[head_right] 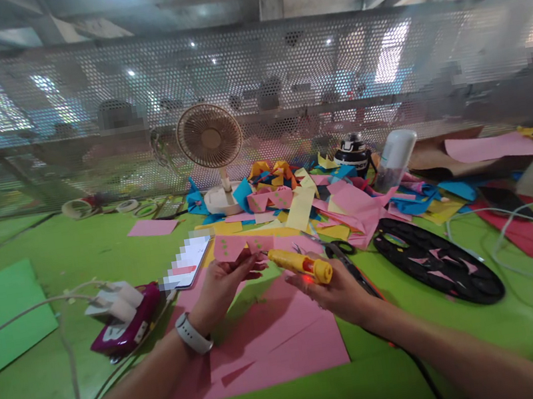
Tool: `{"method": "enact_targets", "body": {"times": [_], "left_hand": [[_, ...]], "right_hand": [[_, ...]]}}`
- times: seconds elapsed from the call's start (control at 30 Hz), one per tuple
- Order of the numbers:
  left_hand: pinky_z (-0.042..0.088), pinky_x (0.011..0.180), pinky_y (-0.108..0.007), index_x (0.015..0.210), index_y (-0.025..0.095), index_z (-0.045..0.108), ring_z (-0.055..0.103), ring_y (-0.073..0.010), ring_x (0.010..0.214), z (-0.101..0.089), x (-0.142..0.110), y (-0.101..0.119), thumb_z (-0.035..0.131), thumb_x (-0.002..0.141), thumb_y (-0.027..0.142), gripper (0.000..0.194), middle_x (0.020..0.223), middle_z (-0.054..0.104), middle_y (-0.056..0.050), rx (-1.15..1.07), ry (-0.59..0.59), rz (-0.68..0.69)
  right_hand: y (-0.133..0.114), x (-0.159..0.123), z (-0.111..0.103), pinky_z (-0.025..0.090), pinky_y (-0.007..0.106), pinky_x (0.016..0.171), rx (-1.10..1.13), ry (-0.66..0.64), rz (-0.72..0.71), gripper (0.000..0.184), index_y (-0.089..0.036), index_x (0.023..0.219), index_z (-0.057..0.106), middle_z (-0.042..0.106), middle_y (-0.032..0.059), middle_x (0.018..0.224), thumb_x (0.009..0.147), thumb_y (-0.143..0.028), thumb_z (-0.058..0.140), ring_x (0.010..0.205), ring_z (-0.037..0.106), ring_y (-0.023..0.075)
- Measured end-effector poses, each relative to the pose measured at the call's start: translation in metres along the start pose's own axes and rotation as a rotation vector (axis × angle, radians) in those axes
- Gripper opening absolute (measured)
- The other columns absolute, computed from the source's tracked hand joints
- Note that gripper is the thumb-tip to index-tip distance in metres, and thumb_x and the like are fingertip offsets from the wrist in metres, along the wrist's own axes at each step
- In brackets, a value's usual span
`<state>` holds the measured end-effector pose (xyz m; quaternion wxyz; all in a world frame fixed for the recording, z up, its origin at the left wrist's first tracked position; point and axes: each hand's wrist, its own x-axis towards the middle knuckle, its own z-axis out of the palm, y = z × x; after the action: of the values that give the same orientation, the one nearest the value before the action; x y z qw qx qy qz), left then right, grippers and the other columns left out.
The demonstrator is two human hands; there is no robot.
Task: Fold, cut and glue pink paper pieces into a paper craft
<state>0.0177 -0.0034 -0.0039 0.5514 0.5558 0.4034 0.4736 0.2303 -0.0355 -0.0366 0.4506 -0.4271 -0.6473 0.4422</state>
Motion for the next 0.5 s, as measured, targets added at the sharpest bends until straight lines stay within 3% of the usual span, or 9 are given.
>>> {"method": "enact_targets", "body": {"times": [0.13, 0.33, 0.5], "left_hand": [[0.055, 0.07, -0.033, 0.089, 0.012, 0.068, 0.067, -0.0231, 0.077, 0.001, -0.001, -0.002, 0.064, 0.075, 0.032, 0.025, 0.081, 0.071, -0.009, 0.058, 0.012, 0.1], [0.055, 0.07, -0.03, 0.089, 0.012, 0.067, 0.067, -0.0214, 0.076, 0.001, -0.003, 0.0, 0.063, 0.076, 0.033, 0.025, 0.08, 0.071, -0.008, 0.177, 0.042, 0.182], [0.055, 0.071, -0.03, 0.091, 0.012, 0.067, 0.067, -0.0221, 0.079, -0.001, -0.002, 0.0, 0.063, 0.076, 0.033, 0.026, 0.086, 0.071, -0.008, 0.202, 0.035, 0.191]], "right_hand": [[-0.008, -0.001, 0.002, 0.033, 0.022, 0.037, -0.057, 0.0, -0.053, 0.03, -0.019, 0.083, 0.06, 0.053, -0.0008, 0.061, 0.075, -0.049, 0.058, 0.042, 0.037, 0.0085], [-0.026, -0.003, 0.001, 0.034, 0.023, 0.042, -0.382, 0.011, -0.169, 0.023, -0.02, 0.073, 0.054, 0.045, -0.0036, 0.054, 0.08, -0.042, 0.055, 0.045, 0.042, 0.0104], [-0.023, -0.003, 0.0, 0.04, 0.027, 0.055, -0.757, 0.019, -0.356, 0.024, -0.02, 0.089, 0.054, 0.06, 0.005, 0.077, 0.083, -0.043, 0.05, 0.061, 0.056, 0.0171]]}}
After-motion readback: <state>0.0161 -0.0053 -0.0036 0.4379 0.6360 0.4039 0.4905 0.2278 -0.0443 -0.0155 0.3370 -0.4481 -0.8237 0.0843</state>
